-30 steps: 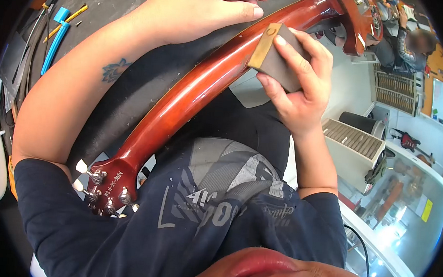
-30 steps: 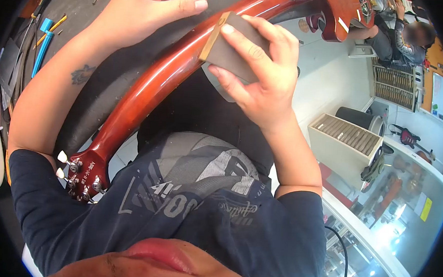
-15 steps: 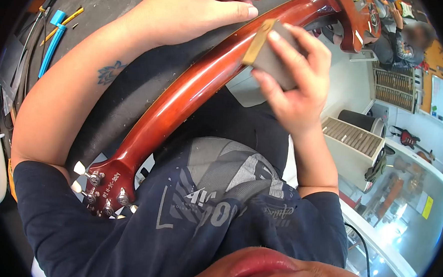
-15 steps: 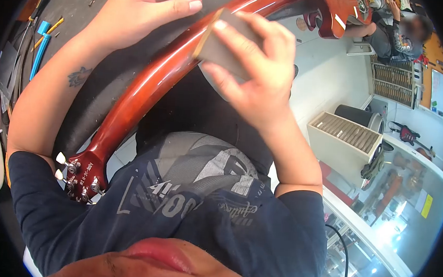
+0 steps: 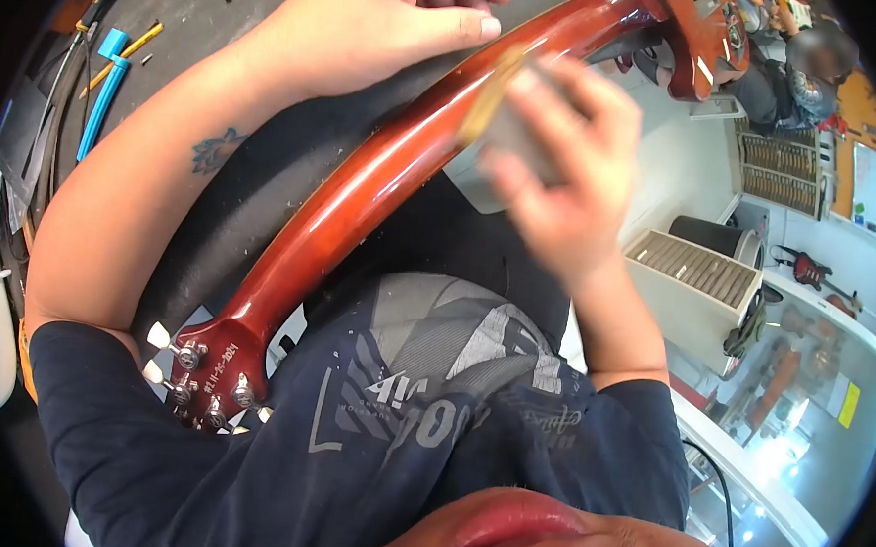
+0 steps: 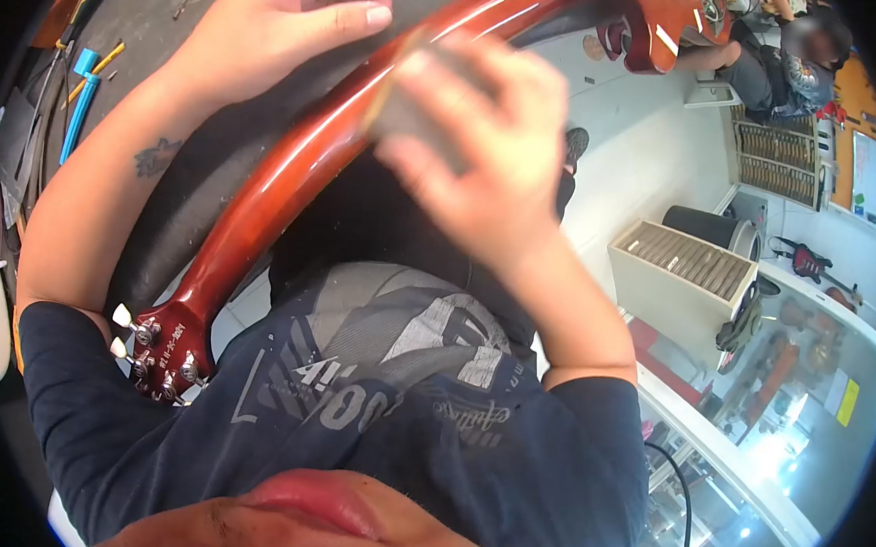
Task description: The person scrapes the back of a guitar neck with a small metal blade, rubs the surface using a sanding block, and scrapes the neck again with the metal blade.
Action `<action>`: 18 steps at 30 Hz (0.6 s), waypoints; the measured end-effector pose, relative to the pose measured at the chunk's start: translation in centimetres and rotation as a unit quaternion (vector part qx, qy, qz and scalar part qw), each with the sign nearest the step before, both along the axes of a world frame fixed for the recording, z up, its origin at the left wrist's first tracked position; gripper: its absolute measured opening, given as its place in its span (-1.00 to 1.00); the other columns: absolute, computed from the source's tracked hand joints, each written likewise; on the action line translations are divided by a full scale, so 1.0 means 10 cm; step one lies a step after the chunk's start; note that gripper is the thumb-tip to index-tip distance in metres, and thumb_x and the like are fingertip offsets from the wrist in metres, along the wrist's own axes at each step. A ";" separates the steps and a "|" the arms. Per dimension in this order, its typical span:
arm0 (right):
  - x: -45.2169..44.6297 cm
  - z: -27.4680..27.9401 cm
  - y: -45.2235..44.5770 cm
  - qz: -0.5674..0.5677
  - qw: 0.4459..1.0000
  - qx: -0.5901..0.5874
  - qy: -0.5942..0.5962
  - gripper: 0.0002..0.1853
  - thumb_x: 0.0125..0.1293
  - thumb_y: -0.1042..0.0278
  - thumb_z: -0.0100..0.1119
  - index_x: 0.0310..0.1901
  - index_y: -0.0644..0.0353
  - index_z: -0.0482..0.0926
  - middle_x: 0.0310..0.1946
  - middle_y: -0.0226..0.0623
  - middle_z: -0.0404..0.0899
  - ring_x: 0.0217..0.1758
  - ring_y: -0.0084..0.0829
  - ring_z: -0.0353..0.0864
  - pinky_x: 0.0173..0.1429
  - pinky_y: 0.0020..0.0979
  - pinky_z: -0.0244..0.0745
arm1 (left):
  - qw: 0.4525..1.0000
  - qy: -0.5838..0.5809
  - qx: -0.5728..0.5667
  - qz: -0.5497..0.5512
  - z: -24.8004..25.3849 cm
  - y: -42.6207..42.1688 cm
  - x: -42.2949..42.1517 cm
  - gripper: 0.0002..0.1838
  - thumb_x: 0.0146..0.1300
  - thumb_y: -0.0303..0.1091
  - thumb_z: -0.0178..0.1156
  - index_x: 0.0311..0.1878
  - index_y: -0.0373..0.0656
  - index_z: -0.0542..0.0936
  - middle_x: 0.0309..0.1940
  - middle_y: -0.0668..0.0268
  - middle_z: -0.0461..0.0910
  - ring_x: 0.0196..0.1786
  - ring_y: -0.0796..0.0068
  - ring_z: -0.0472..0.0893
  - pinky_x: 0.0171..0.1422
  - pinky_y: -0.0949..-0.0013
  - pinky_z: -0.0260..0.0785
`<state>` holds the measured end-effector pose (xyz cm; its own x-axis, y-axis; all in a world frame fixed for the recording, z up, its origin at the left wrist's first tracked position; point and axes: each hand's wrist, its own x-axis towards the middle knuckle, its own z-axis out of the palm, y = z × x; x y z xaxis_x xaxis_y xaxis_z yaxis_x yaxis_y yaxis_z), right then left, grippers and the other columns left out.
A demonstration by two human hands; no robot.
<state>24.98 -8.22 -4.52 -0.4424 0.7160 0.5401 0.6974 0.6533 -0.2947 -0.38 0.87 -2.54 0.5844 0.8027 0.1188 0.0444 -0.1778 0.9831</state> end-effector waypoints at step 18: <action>-0.11 -0.17 -0.25 0.052 0.999 0.007 0.016 -0.31 0.21 0.08 0.69 0.36 0.10 0.72 0.43 0.07 0.50 0.40 0.06 0.53 0.45 -0.01 0.49 | 1.000 -0.025 0.004 -0.010 -0.14 0.09 0.01 -0.74 0.54 -0.48 0.35 0.20 -0.35 0.61 -0.09 0.30 0.69 -0.03 0.56 0.66 0.20 0.39 0.59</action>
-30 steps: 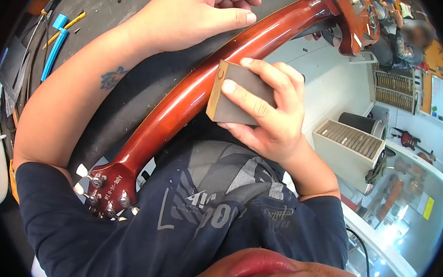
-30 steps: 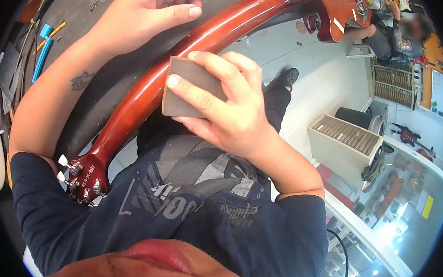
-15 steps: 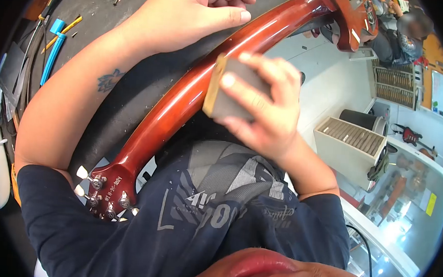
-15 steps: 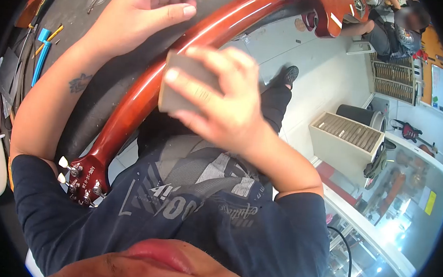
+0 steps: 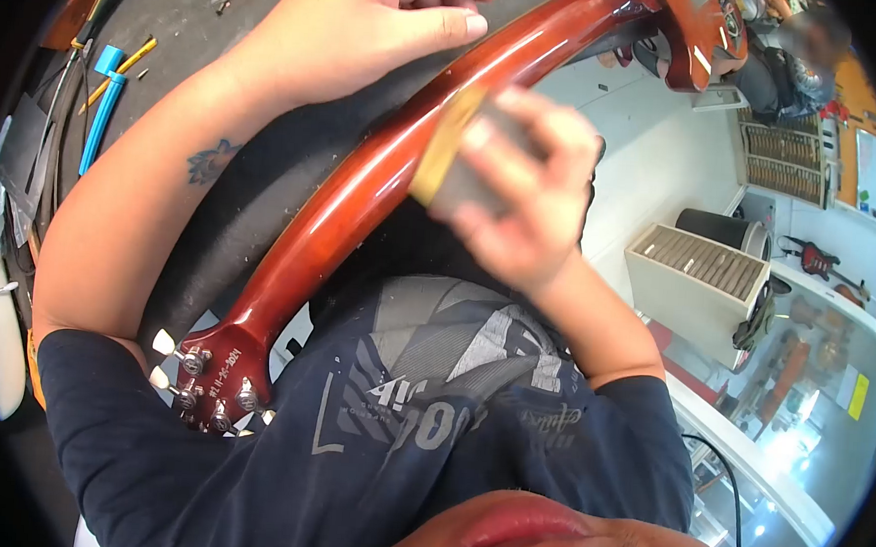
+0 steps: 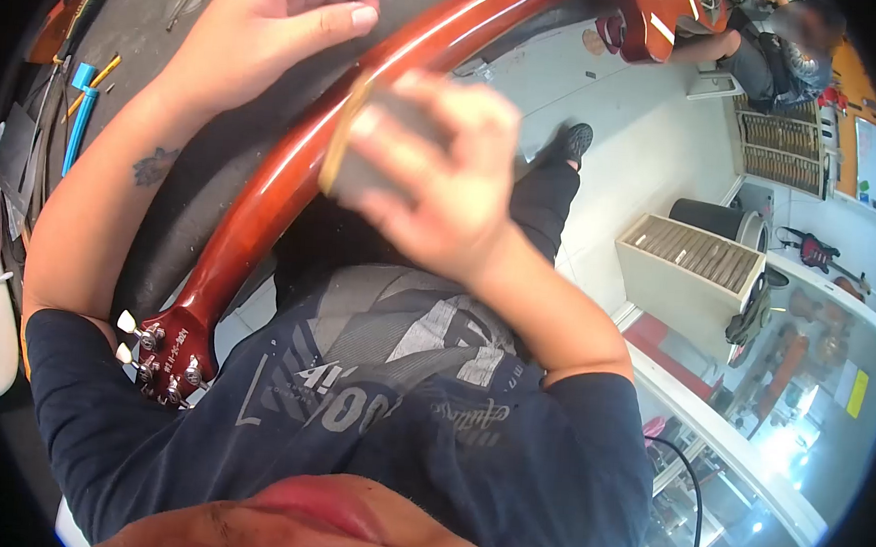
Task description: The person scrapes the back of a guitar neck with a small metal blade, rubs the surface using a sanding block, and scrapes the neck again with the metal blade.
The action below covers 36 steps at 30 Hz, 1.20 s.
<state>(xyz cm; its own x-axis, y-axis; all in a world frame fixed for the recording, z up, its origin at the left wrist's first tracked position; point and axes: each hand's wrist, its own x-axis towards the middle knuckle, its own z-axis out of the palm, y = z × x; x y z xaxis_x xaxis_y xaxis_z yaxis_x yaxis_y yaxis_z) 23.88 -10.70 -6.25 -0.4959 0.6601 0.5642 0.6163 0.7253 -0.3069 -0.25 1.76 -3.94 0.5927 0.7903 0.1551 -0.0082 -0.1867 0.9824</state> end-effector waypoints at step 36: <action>-0.20 -0.98 -0.03 -0.063 0.969 0.061 0.231 -0.22 0.31 0.09 0.69 0.45 0.03 0.45 0.47 0.11 0.28 0.48 0.06 0.38 0.50 0.01 0.39 | 0.999 0.014 -0.046 0.021 0.09 -0.08 0.03 -0.68 0.53 -0.43 0.40 0.23 -0.32 0.60 -0.04 0.34 0.67 0.02 0.60 0.65 0.24 0.44 0.56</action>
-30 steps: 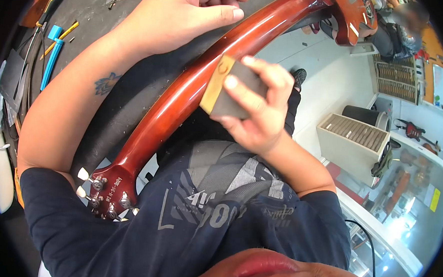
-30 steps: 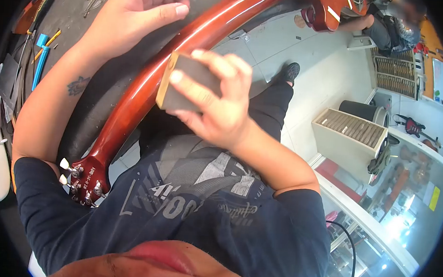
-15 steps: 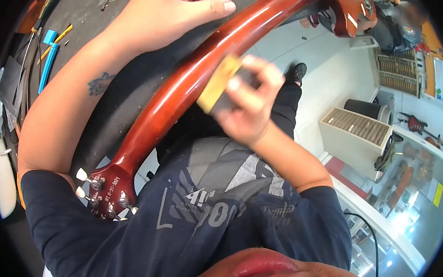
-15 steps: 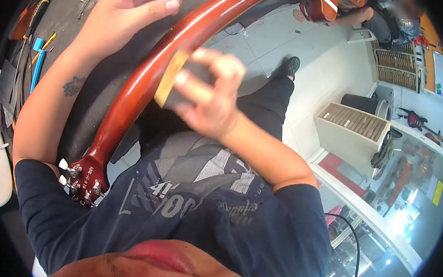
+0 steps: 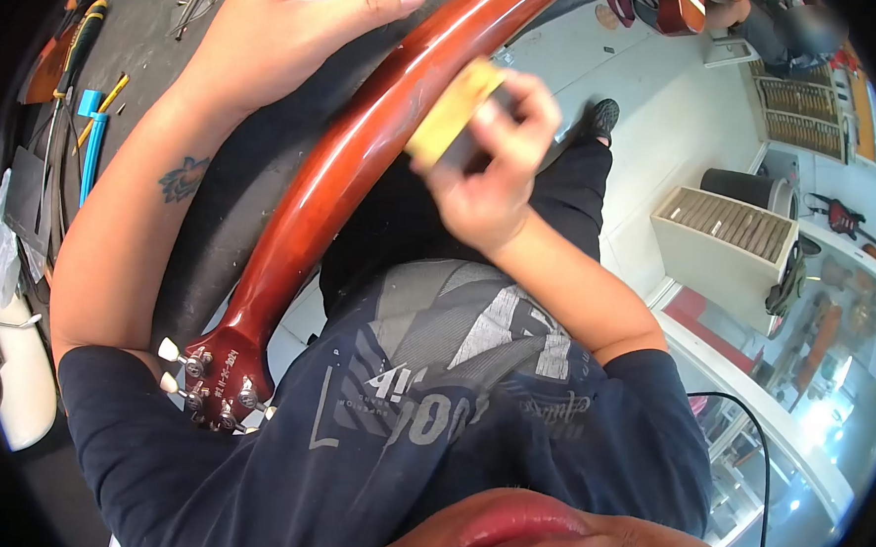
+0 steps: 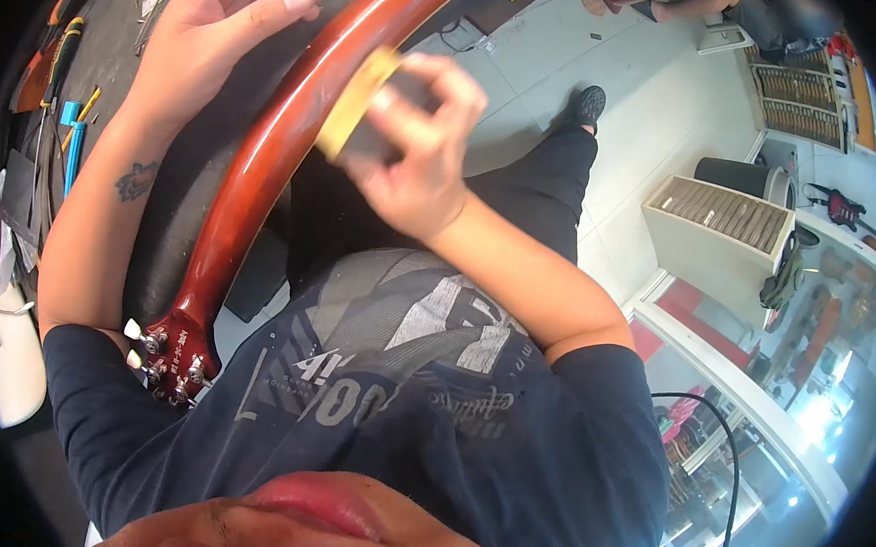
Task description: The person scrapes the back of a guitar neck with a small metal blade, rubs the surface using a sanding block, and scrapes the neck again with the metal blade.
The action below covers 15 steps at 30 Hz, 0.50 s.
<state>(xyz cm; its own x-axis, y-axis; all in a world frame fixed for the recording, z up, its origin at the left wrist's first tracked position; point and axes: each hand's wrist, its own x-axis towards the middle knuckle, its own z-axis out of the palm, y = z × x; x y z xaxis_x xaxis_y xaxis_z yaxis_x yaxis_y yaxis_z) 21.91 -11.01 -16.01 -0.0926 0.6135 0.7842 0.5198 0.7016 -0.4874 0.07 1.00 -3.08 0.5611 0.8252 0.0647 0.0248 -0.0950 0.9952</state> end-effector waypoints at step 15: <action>0.00 0.05 -0.04 0.007 1.000 -0.023 -0.002 -0.20 0.28 0.18 0.73 0.44 -0.09 0.42 0.48 0.12 0.23 0.43 0.02 0.45 0.41 -0.03 0.52 | 1.000 0.013 0.011 0.001 -0.06 0.02 -0.02 -0.67 0.54 -0.41 0.40 0.24 -0.31 0.60 0.01 0.32 0.66 0.06 0.60 0.64 0.24 0.44 0.54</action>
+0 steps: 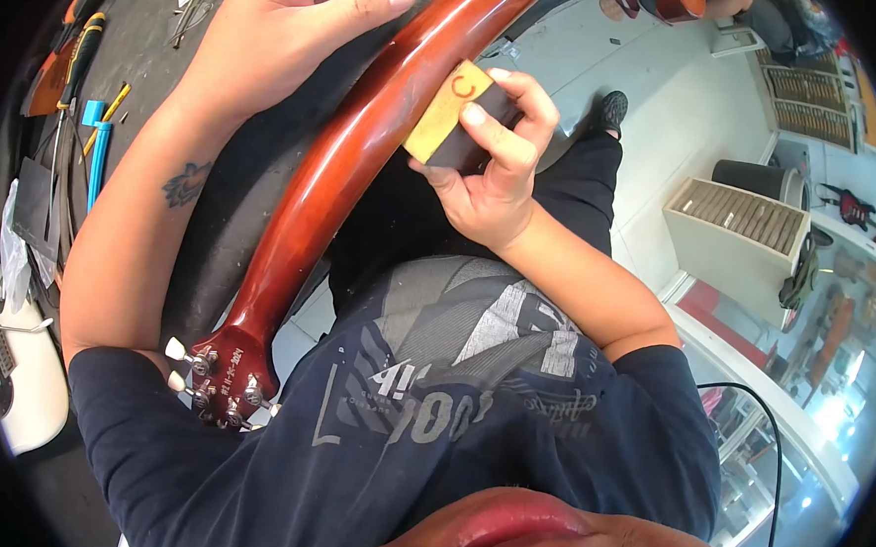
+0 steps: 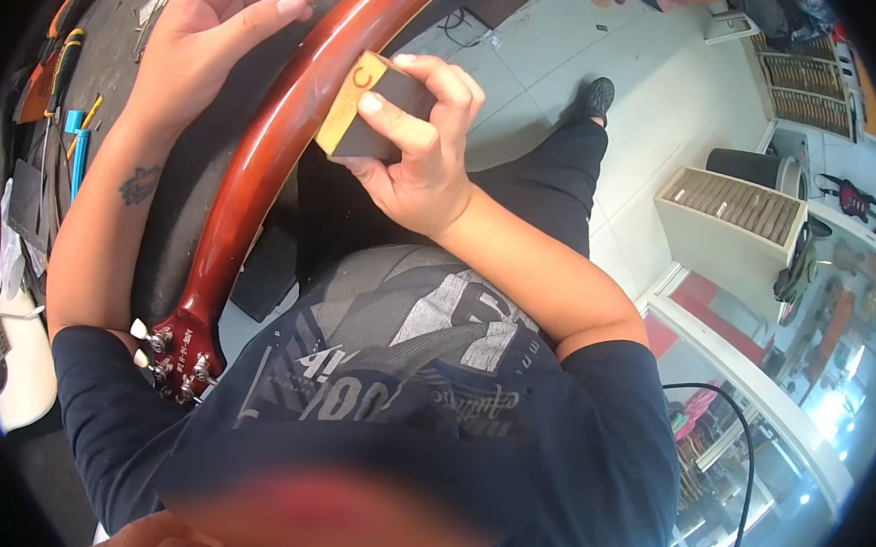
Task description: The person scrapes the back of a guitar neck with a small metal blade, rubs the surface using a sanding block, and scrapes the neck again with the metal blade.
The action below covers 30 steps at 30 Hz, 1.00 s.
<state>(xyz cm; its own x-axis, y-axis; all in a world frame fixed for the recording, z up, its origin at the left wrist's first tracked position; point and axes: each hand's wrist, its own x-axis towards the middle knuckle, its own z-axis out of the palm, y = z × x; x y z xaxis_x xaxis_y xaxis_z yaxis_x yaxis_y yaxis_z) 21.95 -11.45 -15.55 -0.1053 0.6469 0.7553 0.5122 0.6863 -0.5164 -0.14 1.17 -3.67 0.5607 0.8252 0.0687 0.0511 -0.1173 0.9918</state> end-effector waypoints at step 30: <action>0.01 0.25 0.08 0.024 0.998 0.045 -0.023 -0.31 0.02 0.53 0.58 0.25 -0.22 0.72 0.39 -0.18 0.60 0.39 -0.07 0.41 0.51 0.04 0.33 | 1.000 -0.014 0.010 -0.020 -0.01 0.02 -0.02 -0.67 0.54 -0.44 0.38 0.27 -0.32 0.59 0.00 0.33 0.66 0.04 0.61 0.64 0.24 0.45 0.55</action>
<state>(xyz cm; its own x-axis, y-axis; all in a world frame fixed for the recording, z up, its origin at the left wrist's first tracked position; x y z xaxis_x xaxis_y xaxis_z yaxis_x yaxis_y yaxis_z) 22.10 -10.65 -13.07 -0.1703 0.5705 0.8035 0.4998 0.7527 -0.4285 -0.32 1.36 -3.81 0.5915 0.7999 0.1011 0.0176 -0.1382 0.9902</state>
